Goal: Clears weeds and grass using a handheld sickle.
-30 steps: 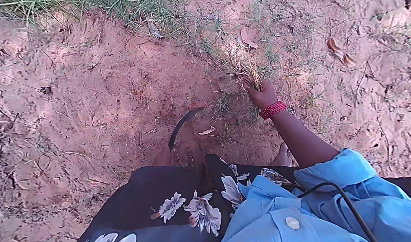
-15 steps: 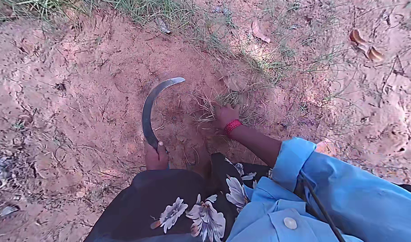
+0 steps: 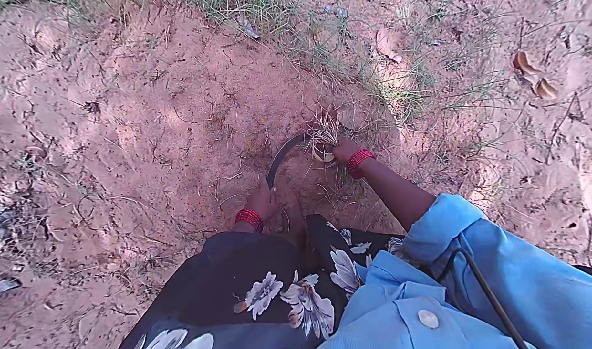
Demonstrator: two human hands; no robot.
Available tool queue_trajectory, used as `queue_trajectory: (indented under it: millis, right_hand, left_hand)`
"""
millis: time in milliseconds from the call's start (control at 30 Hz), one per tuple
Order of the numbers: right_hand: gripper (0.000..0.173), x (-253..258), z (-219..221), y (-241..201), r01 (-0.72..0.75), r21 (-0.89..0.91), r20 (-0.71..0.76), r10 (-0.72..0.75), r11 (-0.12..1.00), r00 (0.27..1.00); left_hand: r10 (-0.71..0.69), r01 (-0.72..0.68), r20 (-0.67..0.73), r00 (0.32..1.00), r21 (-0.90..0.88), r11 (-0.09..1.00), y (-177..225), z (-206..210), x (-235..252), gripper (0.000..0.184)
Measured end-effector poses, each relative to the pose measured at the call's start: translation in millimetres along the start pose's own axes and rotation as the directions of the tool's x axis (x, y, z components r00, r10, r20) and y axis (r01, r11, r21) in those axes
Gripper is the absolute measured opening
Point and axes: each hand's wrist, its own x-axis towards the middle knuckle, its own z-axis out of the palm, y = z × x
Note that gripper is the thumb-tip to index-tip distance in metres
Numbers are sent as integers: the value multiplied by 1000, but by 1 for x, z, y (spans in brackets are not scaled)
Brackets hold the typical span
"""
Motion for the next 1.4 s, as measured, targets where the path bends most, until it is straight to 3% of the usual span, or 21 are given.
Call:
queue_trajectory:
  millis: [200,367,467,567,667,733,867,933,1000,1067,1167,1300,1400]
  right_hand:
    - [40,-25,5,-12,14,-256,56,1,967,998]
    - [36,-27,14,-6,-6,-276,27,14,961,1000]
    - [40,-19,2,3,-8,-193,10,10,981,1000]
    - [40,-10,-5,-1,54,-120,-8,-56,991,998]
    - [41,-9,-5,-1,98,-91,-18,-100,991,995]
    - [41,-14,-17,8,95,-107,-27,-99,990,995]
    - [34,-40,-53,43,85,143,-235,-49,986,971]
    - [29,-42,-61,64,166,238,-413,-55,957,909]
    - [35,-39,-73,68,156,174,-518,-45,972,854]
    - [46,-31,-82,63,81,61,-538,-35,995,842]
    - [66,-8,-80,38,64,-120,-458,-113,991,882]
    - [99,11,-38,-1,33,-347,-280,-137,937,950]
    - [82,9,-5,-7,106,-485,-234,-245,868,941]
  left_hand:
    - [41,-44,-23,999,-155,987,-20,24,-24,54]
    - [-8,8,-6,1000,-137,991,-19,21,-37,57]
    - [-34,35,-21,999,11,999,-11,17,-32,55]
    - [-53,35,102,993,171,985,11,-2,-11,56]
    - [28,-40,119,992,101,994,1,-4,-14,54]
    - [90,-89,26,996,-17,996,-23,13,-30,49]
    - [-46,46,0,999,-56,997,-61,10,-52,45]
    - [111,-136,-225,968,-96,986,-103,26,-51,41]
    - [276,-361,-436,857,-126,924,-118,32,-42,45]
    - [279,-441,-538,795,-199,875,-95,26,-36,48]
    - [189,-460,-594,782,-345,818,-53,17,-22,49]
    - [179,-514,-608,774,-437,738,-43,23,-5,49]
    - [147,-503,-606,782,-474,723,-46,28,-3,47]
